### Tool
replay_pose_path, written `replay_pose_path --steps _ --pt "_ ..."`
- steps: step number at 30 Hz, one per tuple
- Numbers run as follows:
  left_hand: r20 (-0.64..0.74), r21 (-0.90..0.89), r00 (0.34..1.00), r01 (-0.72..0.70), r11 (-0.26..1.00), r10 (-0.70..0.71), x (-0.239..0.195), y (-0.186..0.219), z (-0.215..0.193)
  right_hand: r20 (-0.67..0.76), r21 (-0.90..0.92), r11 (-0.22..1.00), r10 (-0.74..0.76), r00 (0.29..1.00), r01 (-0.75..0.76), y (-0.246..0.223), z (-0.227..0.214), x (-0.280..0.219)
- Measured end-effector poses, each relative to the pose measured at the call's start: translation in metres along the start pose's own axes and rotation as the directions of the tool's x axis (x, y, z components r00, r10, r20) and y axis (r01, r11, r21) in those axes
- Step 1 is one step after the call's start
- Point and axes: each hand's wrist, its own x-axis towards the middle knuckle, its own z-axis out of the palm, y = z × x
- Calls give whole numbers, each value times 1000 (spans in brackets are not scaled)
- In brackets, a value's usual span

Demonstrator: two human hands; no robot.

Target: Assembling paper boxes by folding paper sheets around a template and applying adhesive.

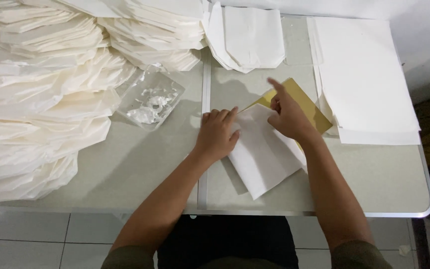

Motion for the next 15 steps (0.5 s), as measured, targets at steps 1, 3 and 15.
replay_pose_path --steps 1,3,15 --pt "15 1 1000 18 1000 -18 1 -4 2 -77 172 985 14 997 0 5 1 -4" --pt "-47 -23 999 24 999 -25 1 -11 5 -162 320 935 -108 981 156 27 12 -2" --pt "-823 172 521 -146 974 224 6 -27 -19 -651 95 767 -434 623 634 52 21 10"
